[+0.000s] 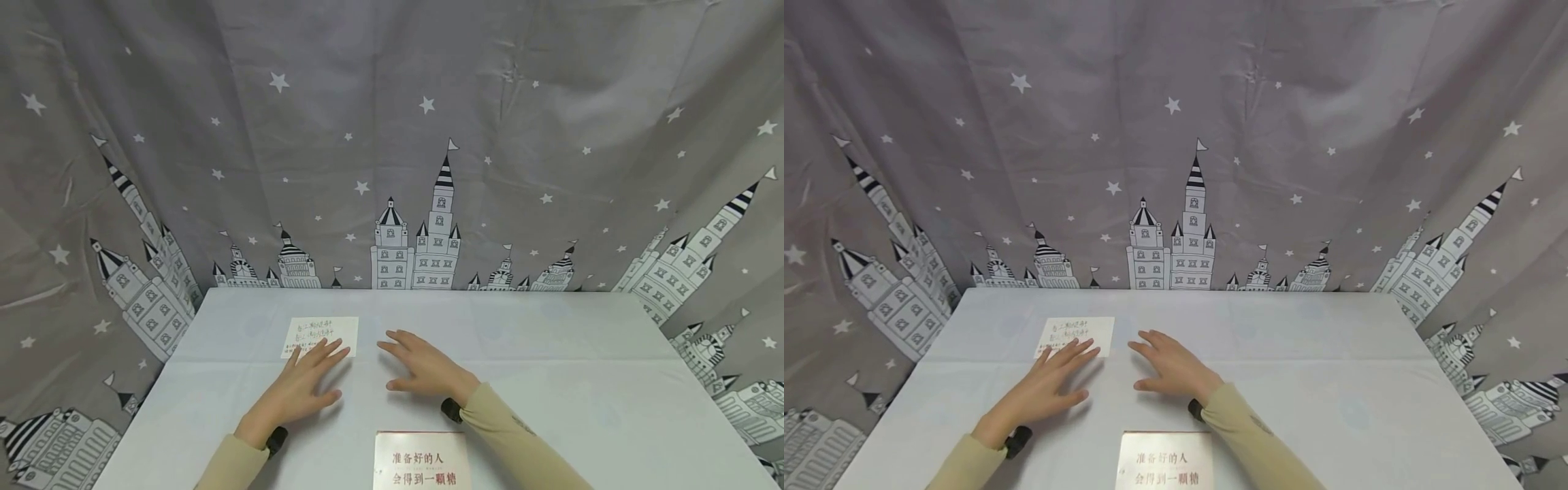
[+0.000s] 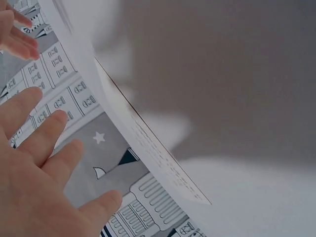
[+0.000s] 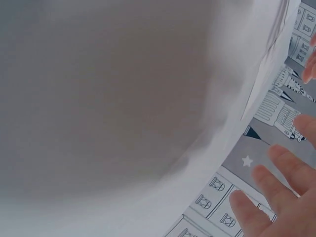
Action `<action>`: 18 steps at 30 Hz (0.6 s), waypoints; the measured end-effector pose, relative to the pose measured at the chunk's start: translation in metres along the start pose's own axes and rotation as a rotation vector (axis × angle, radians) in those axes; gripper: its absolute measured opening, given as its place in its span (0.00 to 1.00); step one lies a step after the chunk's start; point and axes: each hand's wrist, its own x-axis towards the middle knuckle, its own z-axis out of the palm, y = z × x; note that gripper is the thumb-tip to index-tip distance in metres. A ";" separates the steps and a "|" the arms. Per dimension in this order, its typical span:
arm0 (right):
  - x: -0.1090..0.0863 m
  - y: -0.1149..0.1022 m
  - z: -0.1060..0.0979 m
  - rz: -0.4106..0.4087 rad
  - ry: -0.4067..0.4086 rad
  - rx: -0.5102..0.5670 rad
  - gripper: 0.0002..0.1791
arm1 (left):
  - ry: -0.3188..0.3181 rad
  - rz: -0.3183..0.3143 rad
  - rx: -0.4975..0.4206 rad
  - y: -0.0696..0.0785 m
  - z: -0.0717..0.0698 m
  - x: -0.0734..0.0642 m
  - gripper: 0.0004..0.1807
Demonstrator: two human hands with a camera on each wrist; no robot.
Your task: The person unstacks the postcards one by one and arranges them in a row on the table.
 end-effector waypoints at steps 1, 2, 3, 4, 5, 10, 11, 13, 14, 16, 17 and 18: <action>-0.003 0.000 0.000 0.002 0.000 0.005 0.41 | 0.000 0.000 -0.002 0.001 0.000 0.000 0.37; -0.005 0.001 0.000 0.004 -0.001 0.008 0.41 | 0.000 -0.001 -0.005 0.002 0.001 0.000 0.37; -0.008 0.002 0.000 0.005 0.001 0.006 0.41 | 0.002 0.000 -0.005 0.004 0.001 -0.001 0.37; -0.010 0.003 0.001 0.006 0.005 0.006 0.41 | 0.000 0.000 -0.005 0.005 0.002 -0.001 0.37; -0.013 0.004 0.001 0.007 0.008 0.006 0.41 | -0.001 0.002 -0.004 0.006 0.002 -0.001 0.37; -0.027 0.008 0.002 0.007 0.028 0.004 0.41 | -0.040 -0.002 -0.022 0.009 0.005 -0.002 0.37; -0.030 0.009 0.002 0.008 0.030 0.004 0.41 | -0.049 -0.003 -0.031 0.010 0.005 -0.002 0.37; -0.036 0.012 0.003 0.017 0.033 0.002 0.41 | -0.069 -0.002 -0.052 0.012 0.007 -0.003 0.38; -0.039 0.013 0.003 0.023 0.036 0.005 0.41 | -0.076 0.000 -0.061 0.014 0.007 -0.004 0.38; -0.046 0.015 0.003 0.039 0.037 0.005 0.41 | -0.084 0.006 -0.072 0.017 0.008 -0.005 0.38; -0.048 0.016 0.002 0.045 0.040 0.010 0.41 | -0.086 0.009 -0.076 0.018 0.009 -0.006 0.38; -0.051 0.017 0.002 0.050 0.043 0.012 0.41 | -0.088 0.013 -0.078 0.019 0.009 -0.006 0.38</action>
